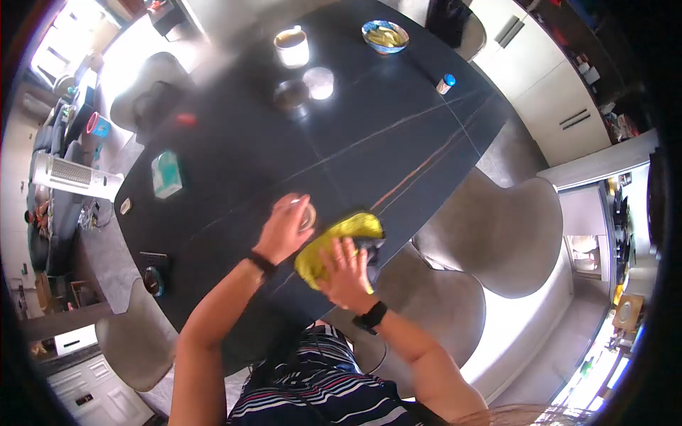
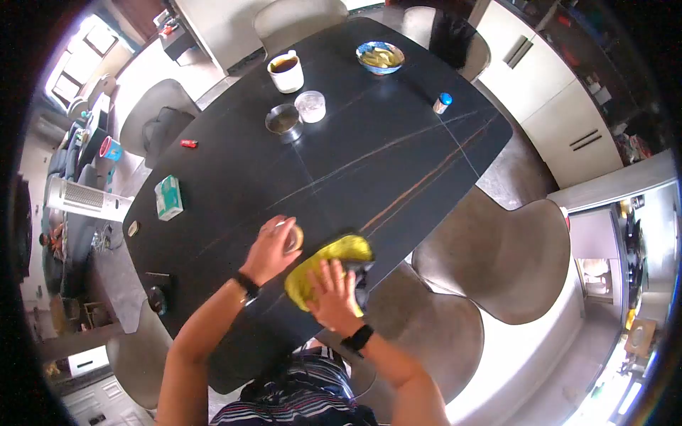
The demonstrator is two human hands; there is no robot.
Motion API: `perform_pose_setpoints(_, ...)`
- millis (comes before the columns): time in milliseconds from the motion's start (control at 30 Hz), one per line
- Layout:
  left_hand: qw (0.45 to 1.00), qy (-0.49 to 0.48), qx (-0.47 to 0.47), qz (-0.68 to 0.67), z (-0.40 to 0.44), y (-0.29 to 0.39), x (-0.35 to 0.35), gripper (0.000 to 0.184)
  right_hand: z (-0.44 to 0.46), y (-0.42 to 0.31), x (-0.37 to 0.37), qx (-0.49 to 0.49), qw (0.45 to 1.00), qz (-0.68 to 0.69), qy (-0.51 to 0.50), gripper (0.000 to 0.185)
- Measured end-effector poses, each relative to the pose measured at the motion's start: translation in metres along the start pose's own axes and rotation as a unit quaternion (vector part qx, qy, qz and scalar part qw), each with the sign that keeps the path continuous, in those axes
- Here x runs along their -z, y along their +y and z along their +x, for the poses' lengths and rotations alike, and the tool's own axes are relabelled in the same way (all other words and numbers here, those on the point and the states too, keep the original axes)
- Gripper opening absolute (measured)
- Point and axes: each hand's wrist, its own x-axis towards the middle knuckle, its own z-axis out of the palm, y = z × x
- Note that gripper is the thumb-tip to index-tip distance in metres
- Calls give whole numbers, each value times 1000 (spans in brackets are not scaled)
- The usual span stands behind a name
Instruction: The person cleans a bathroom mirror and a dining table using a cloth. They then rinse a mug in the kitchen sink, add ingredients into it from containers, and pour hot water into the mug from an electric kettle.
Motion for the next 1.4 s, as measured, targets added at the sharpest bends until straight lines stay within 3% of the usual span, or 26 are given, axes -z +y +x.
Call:
perform_pose_setpoints(100, 999, 1, -48, 2, 27, 4, -31, 66, -2, -40, -20, 76, 997, 18, -10, 71)
perform_pose_setpoints(233, 999, -16, -18, 29, 49, 22, -48, 70, -2, -58, -32, 143, 988, 39, -44, 66)
perform_pose_setpoints(300, 1000, 27, 6, 3, 53, 25, -65, 69, 0, -59, -36, 138, 988, 6, -62, 60)
perform_pose_setpoints(433, 989, 126, -22, -74, 48, 25, -73, 96, 1, -56, -63, 180, 979, 90, 21, 52)
perform_pose_setpoints(500, 976, 185, -22, -113, 32, 31, -50, 94, 11, -70, -12, 109, 973, 134, -153, 62)
perform_pose_setpoints(567, 967, 245, -4, -67, -1, 23, -31, 91, 9, -76, -13, 130, 982, 34, -134, 64)
perform_pose_setpoints(633, 968, 233, 68, -57, -50, 5, 13, 87, 1, -70, -36, 133, 989, -31, -63, 69)
perform_pose_setpoints(700, 943, 272, 193, 10, -105, -18, 55, 85, 0, -77, -39, 154, 986, -27, -66, 73)
perform_pose_setpoints(800, 849, 356, 361, 146, -186, -82, 78, 92, 2, -81, -38, 202, 973, -57, -100, 72)
perform_pose_setpoints(900, 738, 338, 563, 156, -260, -142, 96, 108, 5, -113, -52, 280, 953, -27, -115, 75)
perform_pose_setpoints(1033, 740, 286, 596, 127, -315, -200, 116, 118, 5, -159, -75, 344, 928, -15, -139, 76)
perform_pose_setpoints(1200, 757, 247, 602, 57, -324, -233, 130, 122, 7, -183, -81, 348, 925, -17, -150, 77)
perform_pose_setpoints(1267, 809, 295, 509, 0, -332, -246, 129, 117, 6, -190, -78, 348, 926, 5, -149, 76)
perform_pose_setpoints(1400, 807, 275, 518, 64, -331, -240, 131, 110, 6, -197, -90, 358, 921, 0, -150, 75)
